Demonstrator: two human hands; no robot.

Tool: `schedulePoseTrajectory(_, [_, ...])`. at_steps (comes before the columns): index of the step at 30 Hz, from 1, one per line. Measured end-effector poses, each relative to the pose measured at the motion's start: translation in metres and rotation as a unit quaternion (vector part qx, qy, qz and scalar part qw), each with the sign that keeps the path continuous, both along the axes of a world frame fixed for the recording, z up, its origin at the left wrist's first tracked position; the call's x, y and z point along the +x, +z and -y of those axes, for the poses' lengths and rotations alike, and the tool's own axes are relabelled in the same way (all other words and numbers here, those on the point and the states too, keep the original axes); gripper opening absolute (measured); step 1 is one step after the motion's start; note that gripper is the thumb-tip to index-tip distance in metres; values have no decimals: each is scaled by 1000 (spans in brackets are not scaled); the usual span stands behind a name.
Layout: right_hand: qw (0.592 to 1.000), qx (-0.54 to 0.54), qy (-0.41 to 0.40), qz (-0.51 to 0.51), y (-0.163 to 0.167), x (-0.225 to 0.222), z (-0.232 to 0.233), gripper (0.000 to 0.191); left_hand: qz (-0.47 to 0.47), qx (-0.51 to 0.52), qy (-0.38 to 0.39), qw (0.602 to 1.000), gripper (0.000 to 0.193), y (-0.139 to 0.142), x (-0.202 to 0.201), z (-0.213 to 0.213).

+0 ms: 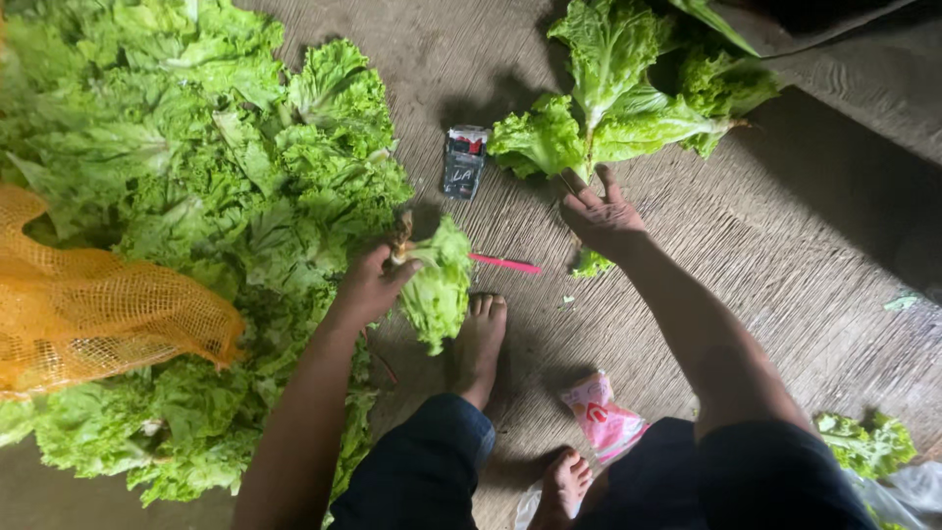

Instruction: The person sits on the floor of a garage-like space surrounded by loose lettuce heads. They pull the root ends off each lettuce head by hand, drop the trimmed heads onto a plastic sheet, and arrange the trimmed lettuce into a large pile, discarding root debris aside.

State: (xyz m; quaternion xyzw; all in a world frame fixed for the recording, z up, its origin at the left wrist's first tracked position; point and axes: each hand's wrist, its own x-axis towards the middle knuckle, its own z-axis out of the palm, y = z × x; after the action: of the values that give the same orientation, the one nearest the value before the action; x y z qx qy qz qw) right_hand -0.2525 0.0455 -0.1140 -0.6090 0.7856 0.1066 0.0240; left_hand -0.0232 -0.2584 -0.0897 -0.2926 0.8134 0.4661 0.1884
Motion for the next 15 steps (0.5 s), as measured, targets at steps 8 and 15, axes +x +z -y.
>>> schedulePoseTrajectory(8, [929,-292,-145,175,53,63,-21,31,-257,-320,-123,904,47,14,1,-36])
schedulePoseTrajectory(15, [814,-290,-294,408,43,117,-25,24,-175,-63,-144,972,56,5,-30,-71])
